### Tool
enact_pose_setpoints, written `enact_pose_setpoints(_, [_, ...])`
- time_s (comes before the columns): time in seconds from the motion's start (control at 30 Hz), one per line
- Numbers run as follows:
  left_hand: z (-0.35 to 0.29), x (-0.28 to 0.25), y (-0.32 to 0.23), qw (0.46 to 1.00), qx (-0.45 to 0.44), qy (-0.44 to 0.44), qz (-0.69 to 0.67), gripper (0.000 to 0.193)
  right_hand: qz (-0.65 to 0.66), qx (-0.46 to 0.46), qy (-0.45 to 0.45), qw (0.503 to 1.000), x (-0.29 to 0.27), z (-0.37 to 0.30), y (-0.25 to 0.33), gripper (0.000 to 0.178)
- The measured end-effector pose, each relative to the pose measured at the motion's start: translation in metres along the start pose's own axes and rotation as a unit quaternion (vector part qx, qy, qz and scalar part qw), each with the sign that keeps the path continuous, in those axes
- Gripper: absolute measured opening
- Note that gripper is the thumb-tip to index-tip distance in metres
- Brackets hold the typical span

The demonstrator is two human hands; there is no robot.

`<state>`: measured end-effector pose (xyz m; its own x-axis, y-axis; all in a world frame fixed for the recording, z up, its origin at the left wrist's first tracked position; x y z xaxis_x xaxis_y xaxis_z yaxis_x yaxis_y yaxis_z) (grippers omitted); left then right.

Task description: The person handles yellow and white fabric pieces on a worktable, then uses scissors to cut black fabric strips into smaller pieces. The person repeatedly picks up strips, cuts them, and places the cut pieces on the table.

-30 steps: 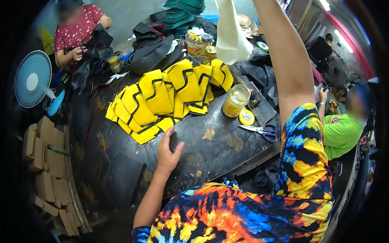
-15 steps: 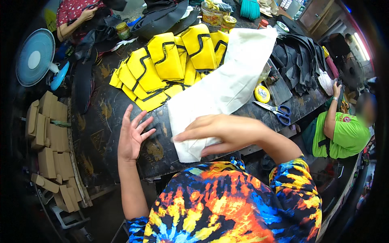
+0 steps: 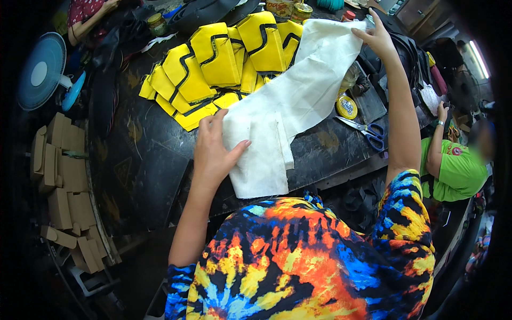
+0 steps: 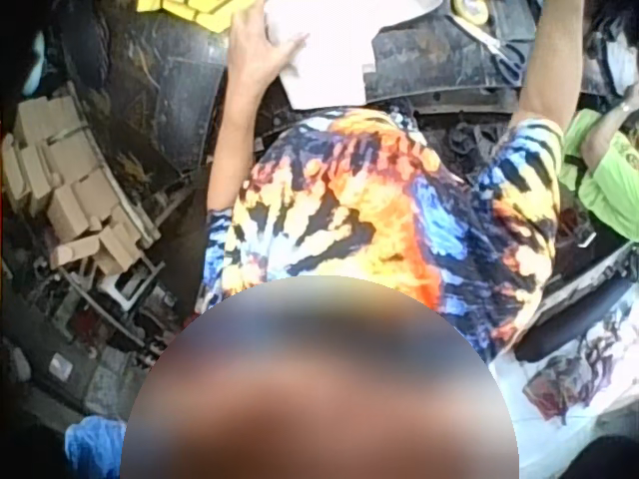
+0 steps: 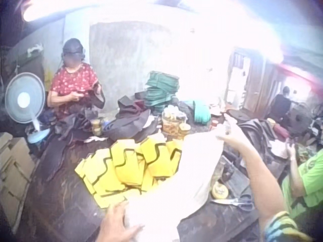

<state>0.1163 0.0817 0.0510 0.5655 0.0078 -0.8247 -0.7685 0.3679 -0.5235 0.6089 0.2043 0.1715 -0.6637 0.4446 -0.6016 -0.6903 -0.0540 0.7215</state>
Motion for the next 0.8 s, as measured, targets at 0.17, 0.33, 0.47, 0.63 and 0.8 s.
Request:
enact_pose_setpoints(0.17, [0.01, 0.018, -0.001, 0.998, 0.011, 0.043, 0.043, 0.046, 0.213, -0.17, -0.072, 0.96, 0.017, 0.002, 0.078, 0.076])
enact_pose_setpoints(0.33, [-0.001, 0.021, 0.021, 0.995, -0.026, 0.073, -0.068, 0.026, 0.3, -0.214, -0.031, 0.929, 0.016, -0.012, 0.203, 0.076])
enact_pose_setpoints(0.47, [-0.034, 0.02, 0.021, 0.948, -0.084, 0.036, -0.305, 0.02, 0.34, -0.37, 0.006, 0.865, 0.062, -0.011, 0.293, 0.073])
enact_pose_setpoints(0.63, [-0.061, -0.002, -0.014, 0.994, 0.037, 0.043, -0.097, 0.024, 0.206, -0.604, -0.096, 0.764, 0.194, -0.022, 0.377, 0.06])
enact_pose_setpoints(0.8, [-0.082, -0.029, -0.029, 0.988, 0.122, 0.099, 0.007, 0.031, 0.164, -0.479, 0.13, 0.852, 0.257, -0.065, 0.363, 0.064])
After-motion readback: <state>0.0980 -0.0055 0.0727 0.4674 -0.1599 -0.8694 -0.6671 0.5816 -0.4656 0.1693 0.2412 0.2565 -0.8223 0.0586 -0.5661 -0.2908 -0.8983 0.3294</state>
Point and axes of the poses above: each hand's wrist, its own z-axis towards the middle knuckle, its own x-axis out of the palm, y = z × x, the point moved 8 cm from there along z, towards the middle knuckle, and after that the axes turned 13 degrees about z, right-handed, at the moved point
